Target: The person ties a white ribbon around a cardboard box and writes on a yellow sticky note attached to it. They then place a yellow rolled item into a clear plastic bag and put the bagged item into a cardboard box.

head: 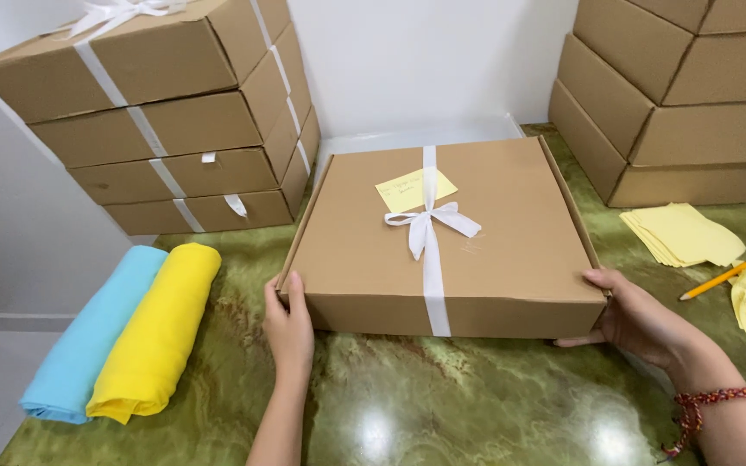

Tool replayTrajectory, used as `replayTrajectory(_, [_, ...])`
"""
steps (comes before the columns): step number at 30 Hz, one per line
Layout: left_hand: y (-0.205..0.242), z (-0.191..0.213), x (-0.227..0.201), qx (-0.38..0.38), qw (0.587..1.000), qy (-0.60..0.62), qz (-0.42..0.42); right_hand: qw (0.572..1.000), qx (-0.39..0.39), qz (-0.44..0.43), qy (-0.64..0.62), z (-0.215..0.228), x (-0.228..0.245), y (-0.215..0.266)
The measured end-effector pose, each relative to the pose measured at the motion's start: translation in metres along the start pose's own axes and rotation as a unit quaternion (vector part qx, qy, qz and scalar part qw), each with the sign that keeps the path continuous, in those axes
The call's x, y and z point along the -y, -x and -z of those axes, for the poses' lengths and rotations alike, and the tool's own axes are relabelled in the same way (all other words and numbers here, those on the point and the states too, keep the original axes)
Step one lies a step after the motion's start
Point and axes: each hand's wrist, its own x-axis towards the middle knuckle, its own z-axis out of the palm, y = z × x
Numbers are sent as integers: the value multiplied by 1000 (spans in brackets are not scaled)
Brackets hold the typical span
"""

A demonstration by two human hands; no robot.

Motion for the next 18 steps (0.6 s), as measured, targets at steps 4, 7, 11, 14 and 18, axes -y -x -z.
replayTrajectory(4, [-8, -5, 23, 24, 998, -2, -54, 998, 16, 44, -39, 31, -23, -41])
replayTrajectory(7, [-1, 2, 12, 74, 994, 33, -73, 997, -28, 62, -43, 1, -3, -4])
replayTrajectory(11, [4, 5, 5, 80, 995, 17, -61, 991, -33, 119, -55, 1, 3, 3])
replayTrajectory(14, [17, 16, -11, 76, 987, 89, -110, 981, -33, 178, -67, 10, 9, 8])
replayTrajectory(18, [20, 48, -48, 58, 987, 23, -146, 979, -47, 185, -66, 11, 52, 64])
